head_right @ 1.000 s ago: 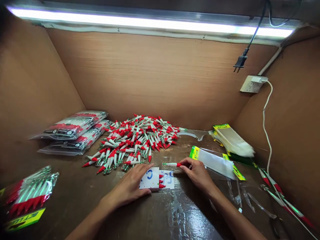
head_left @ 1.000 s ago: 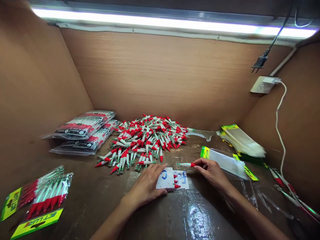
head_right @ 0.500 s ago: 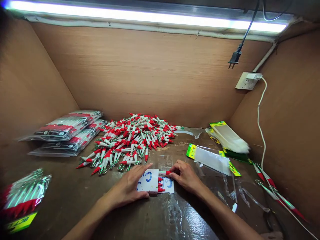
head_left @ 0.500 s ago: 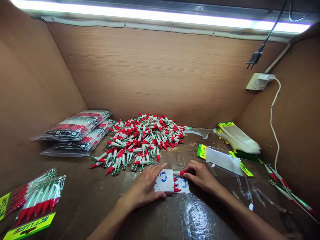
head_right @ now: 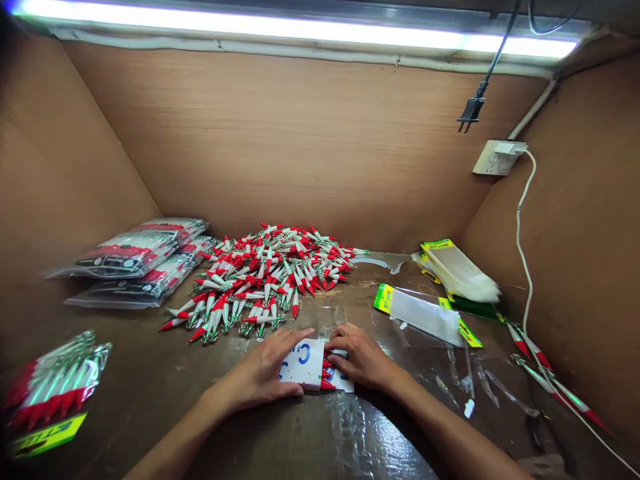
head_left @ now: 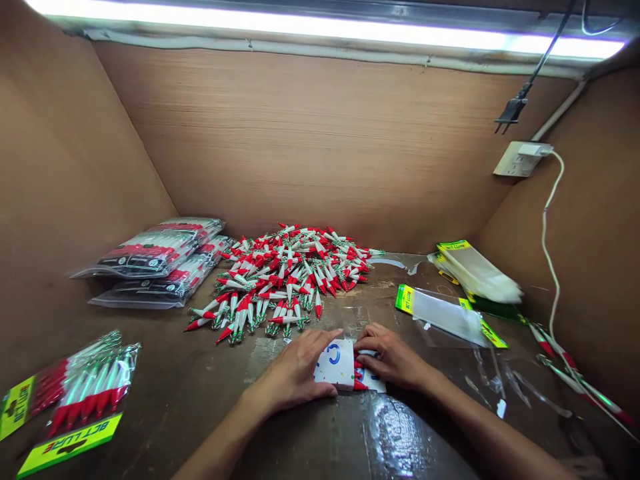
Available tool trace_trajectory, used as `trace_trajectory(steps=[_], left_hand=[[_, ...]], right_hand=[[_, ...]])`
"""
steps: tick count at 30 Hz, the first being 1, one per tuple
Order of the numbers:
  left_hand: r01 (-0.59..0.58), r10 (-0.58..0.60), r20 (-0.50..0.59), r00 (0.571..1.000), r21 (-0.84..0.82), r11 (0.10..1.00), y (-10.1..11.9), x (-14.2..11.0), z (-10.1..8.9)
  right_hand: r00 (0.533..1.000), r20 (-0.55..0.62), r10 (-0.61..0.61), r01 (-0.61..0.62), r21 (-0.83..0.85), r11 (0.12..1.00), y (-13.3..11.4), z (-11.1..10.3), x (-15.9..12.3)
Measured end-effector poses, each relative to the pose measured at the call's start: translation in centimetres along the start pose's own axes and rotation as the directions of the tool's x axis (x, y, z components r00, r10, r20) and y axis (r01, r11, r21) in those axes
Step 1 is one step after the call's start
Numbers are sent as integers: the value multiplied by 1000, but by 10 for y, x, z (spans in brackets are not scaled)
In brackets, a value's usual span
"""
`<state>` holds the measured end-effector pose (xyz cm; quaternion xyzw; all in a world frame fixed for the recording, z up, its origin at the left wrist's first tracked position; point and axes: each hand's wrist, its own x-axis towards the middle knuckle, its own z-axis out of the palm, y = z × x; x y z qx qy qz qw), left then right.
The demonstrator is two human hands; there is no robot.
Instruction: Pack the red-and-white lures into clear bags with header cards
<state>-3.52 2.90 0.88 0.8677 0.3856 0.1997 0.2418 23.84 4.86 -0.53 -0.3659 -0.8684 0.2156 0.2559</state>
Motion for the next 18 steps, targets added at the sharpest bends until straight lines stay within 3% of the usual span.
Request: trace_trajectory(steps=[3,6,9,12,15,18], left_hand=[[-1,1,5,1000,14,1000,3,-2,2],[-17,16,18,1000,41,999,4,-3,6],[-6,5,21,1000,46,999,4,-5,9],[-16,16,14,1000,25,1000,6,-7,8],[-40,39,8,999,38,999,8,-7,5],[-35,35,13,999,69,997,9,-8,3]], right_hand=[[995,-87,56,-54,22,998,-4,-12,19],[993,-119,23,-32,-70,997,-24,-7,62],[994,2,-110,108,-232,967,-58,17,117],[989,61,-132,144,-334,931,-87,45,165],[991,84,-102,127,-373,919,-99,66,193],[990,122,-72,115,-397,910,-101,74,203]])
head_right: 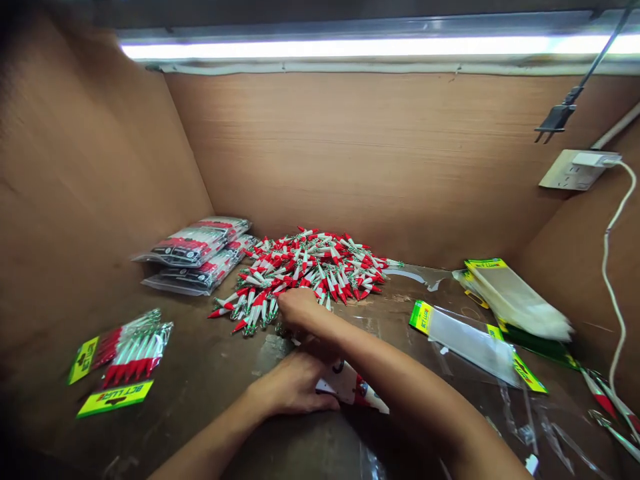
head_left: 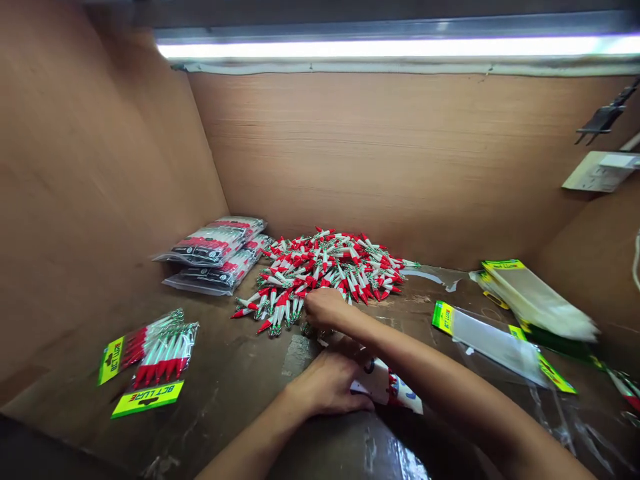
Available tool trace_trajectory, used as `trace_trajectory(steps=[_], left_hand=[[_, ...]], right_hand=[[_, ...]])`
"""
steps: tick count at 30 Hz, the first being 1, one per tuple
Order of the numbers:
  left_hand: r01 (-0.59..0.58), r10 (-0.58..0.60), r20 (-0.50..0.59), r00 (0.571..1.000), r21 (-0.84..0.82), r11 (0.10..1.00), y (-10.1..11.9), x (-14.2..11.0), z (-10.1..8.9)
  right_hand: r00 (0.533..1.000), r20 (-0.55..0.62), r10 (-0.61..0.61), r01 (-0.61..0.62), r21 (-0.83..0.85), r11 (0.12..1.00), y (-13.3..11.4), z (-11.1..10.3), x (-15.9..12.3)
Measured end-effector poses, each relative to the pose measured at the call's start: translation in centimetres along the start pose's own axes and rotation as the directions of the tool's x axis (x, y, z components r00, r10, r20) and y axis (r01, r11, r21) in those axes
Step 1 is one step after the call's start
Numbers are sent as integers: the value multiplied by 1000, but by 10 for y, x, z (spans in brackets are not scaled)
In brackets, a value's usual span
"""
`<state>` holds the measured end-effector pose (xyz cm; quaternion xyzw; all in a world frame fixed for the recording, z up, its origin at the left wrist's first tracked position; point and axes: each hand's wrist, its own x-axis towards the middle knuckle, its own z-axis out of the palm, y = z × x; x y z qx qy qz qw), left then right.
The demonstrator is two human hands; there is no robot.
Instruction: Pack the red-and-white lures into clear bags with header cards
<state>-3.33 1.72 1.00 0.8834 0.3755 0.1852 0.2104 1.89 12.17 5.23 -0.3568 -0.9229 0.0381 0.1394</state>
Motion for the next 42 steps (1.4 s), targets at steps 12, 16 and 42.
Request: trace_trajectory(steps=[12,16,42], left_hand=[[-10,10,27,1000,-7,1000,-4,-2,0],[12,-11,40,999,-30,999,-8,0,3],[5,-3,37,999,-52,999,-12,7,3]], right_hand=[[964,-18,264,-222,489,843,114,-60,-79],[822,65,565,-266,922,282,150,-58,-154],[752,-215,623,-58,920,387,124,-32,-242]])
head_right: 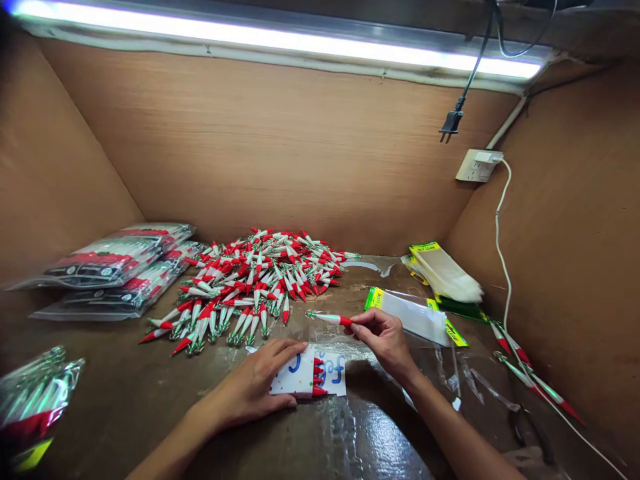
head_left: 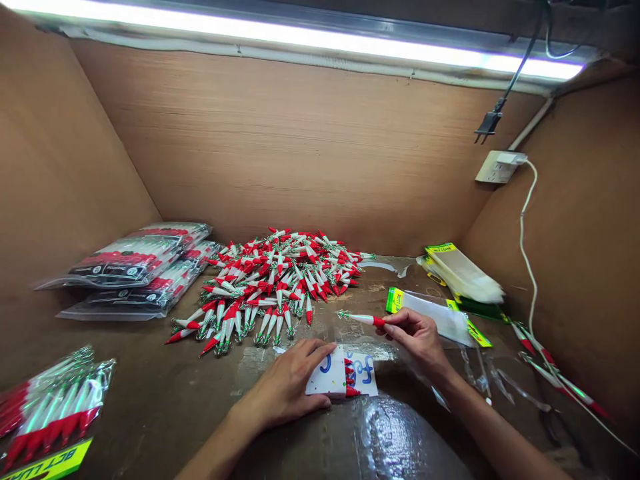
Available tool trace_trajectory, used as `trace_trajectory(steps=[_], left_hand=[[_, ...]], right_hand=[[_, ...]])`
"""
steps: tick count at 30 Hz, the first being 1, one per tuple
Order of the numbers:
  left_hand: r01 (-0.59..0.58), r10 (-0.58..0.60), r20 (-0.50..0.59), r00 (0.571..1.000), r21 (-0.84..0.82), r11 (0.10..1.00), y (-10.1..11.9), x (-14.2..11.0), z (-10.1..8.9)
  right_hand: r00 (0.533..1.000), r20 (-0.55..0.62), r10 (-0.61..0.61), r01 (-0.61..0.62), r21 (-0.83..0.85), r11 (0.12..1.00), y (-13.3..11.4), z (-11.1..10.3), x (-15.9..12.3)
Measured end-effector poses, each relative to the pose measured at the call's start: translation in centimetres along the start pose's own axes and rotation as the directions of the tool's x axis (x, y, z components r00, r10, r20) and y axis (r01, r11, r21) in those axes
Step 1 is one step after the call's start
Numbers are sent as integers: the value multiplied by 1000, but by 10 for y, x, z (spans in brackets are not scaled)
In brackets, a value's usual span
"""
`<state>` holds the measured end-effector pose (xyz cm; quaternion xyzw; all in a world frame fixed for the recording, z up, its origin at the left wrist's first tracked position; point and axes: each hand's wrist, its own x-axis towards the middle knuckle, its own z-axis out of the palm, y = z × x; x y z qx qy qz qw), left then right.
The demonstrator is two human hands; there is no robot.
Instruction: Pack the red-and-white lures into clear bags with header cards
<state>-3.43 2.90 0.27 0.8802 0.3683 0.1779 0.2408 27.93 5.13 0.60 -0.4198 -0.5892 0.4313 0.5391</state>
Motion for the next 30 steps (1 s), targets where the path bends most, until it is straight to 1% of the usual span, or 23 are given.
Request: trace_trajectory(steps=[2,4,7,10,13,15,20,27,30], left_hand=[[-10,9,-23,1000,-36,999,-2,1,1],[-26,21,-65,998,-80,996,-4,3,1],[-26,7,-138,990,-136,990,-4,6,-2],[-2,-25,-175,984,-154,988,-1,8,-6],[-1,-28,-185,982,-156,988,1,9,-8],[-8,-21,-180,983,-157,988,1,9,-7],[-30,3,-170,985,-159,987,-1,8,-6],[-34,7,-175,985,-154,987,-1,8,-5],[-36,9,-173,985,-154,987,0,8,-6]], right_hand=[[1000,-11,21,-21,-21,1000,-1,-3,2],[999,-18,37,-37,-7,999,-3,-7,4],[999,-3,37,-37,66,997,-7,-13,6],[999,30,42,-46,159,986,-12,-15,6],[998,40,47,-55,231,972,-14,-13,5],[999,32,34,-40,243,969,-14,-12,4],[1000,10,-21,18,201,980,-11,-10,4],[1000,-17,-8,10,141,990,-7,-10,2],[1000,-11,-5,7,140,990,-5,-10,2]])
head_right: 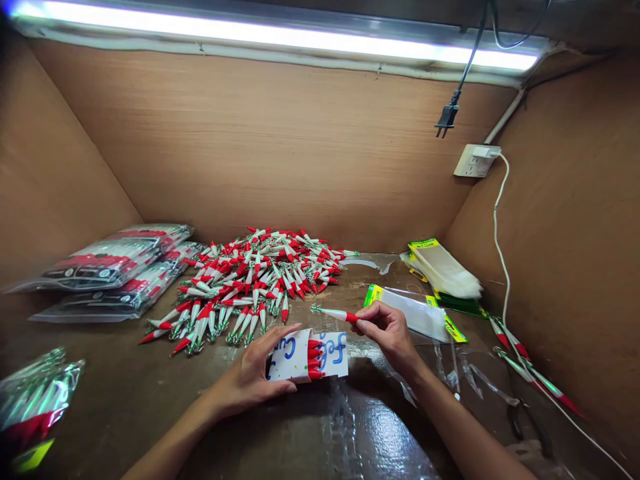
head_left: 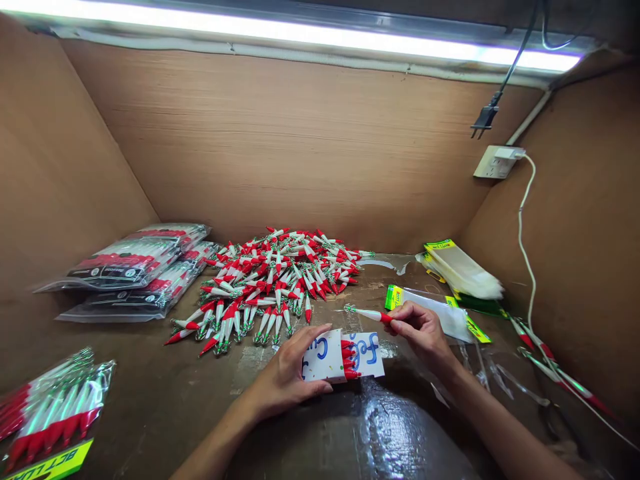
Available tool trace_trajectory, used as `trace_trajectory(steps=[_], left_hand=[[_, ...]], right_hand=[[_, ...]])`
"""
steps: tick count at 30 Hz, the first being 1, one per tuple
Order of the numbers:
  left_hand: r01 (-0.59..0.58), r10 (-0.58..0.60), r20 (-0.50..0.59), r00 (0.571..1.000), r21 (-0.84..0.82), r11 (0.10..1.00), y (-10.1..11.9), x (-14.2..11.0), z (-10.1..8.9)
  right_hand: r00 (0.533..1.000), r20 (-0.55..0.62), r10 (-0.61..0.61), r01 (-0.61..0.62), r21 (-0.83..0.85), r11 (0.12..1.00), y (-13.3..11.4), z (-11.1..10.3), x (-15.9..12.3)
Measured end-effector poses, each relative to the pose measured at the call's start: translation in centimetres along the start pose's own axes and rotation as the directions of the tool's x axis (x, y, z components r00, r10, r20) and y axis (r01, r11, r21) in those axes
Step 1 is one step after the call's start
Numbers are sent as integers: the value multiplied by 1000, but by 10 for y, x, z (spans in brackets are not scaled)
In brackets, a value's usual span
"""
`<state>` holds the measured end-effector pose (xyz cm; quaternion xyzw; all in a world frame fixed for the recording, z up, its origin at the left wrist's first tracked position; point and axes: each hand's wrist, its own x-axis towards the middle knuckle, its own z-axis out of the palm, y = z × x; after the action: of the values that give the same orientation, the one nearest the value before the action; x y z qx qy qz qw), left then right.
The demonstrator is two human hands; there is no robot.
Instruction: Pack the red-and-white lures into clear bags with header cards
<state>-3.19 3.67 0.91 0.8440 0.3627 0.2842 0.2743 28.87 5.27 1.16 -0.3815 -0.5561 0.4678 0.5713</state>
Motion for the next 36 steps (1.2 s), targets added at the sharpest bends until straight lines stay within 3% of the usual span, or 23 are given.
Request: trace_trajectory(steps=[7,13,17,20,24,27,30,36], left_hand=[[14,-14,9,1000,-7,1000,3,-1,-1],[-8,8,20,1000,-23,1000,3,-1,1],[-7,7,5,1000,-23,1000,4,-1,3],[-15,15,5,1000,-18,1000,2,-2,4],[-32,33,40,999,-27,999,-2,-4,5],[-33,35,54,998,-33,999,-2,-4,5],[-30,31,32,999,-33,999,1,-2,3],[33,-33,-23,999,-14,999,6,1,-4]], right_hand=[[999,4,-36,36,-71,997,-4,2,-1],[971,-26,-236,217,-302,928,-16,12,-11],[944,37,-329,315,-401,860,-29,21,-19],[908,85,-410,398,-486,778,-35,24,-24],[813,182,-553,557,-519,649,-33,24,-29],[773,278,-571,623,-505,597,-29,24,-32],[788,257,-559,602,-512,613,-26,23,-32],[866,72,-495,457,-517,723,-24,20,-27]])
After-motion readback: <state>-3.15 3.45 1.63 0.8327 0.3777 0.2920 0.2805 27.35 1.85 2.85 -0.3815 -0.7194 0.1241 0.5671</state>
